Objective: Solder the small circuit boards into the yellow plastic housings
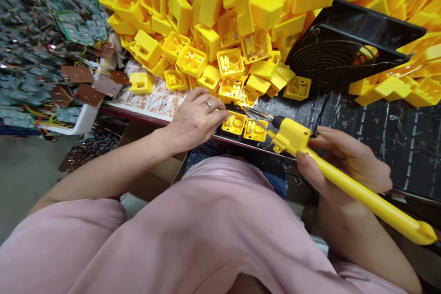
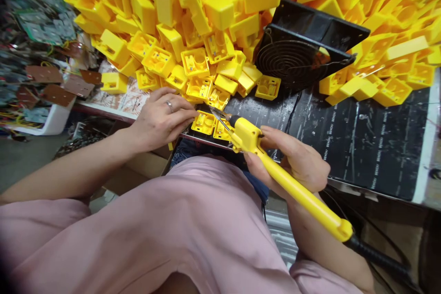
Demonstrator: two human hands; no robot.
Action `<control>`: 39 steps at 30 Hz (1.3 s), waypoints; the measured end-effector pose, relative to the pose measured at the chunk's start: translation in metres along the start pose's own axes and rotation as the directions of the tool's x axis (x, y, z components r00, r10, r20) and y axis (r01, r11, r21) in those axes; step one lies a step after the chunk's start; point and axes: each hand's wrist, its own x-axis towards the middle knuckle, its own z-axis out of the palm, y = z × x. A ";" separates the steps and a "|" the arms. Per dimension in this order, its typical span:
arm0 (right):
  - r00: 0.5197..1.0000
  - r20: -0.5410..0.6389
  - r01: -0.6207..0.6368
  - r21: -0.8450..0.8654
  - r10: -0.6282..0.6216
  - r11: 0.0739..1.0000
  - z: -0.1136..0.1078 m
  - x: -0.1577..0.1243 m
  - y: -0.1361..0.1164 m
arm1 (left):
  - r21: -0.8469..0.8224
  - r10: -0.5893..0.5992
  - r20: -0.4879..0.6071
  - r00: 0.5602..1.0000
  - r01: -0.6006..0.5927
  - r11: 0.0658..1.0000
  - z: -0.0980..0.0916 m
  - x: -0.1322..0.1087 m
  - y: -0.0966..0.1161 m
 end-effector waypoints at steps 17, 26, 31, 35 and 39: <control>0.993 0.071 0.103 -0.091 -0.097 0.990 0.001 0.010 -0.009 | -0.095 -0.219 0.206 0.954 0.242 0.966 -0.003 0.011 0.001; 0.964 0.114 0.228 0.105 -0.239 0.968 0.011 0.015 -0.010 | 0.036 -0.144 0.108 0.984 0.141 0.989 0.000 0.012 0.002; 0.946 0.118 0.294 0.080 -0.302 0.952 0.019 0.024 -0.014 | 0.084 -0.116 0.138 0.984 0.105 0.991 -0.001 0.017 0.004; 0.929 0.148 0.330 0.088 -0.340 0.940 0.013 0.026 -0.013 | 0.105 -0.091 0.122 0.988 0.078 0.991 -0.002 0.020 0.005; 0.971 0.096 0.215 0.035 -0.217 0.976 0.003 0.017 -0.008 | 0.089 -0.088 0.109 0.990 0.078 0.993 -0.003 0.020 0.005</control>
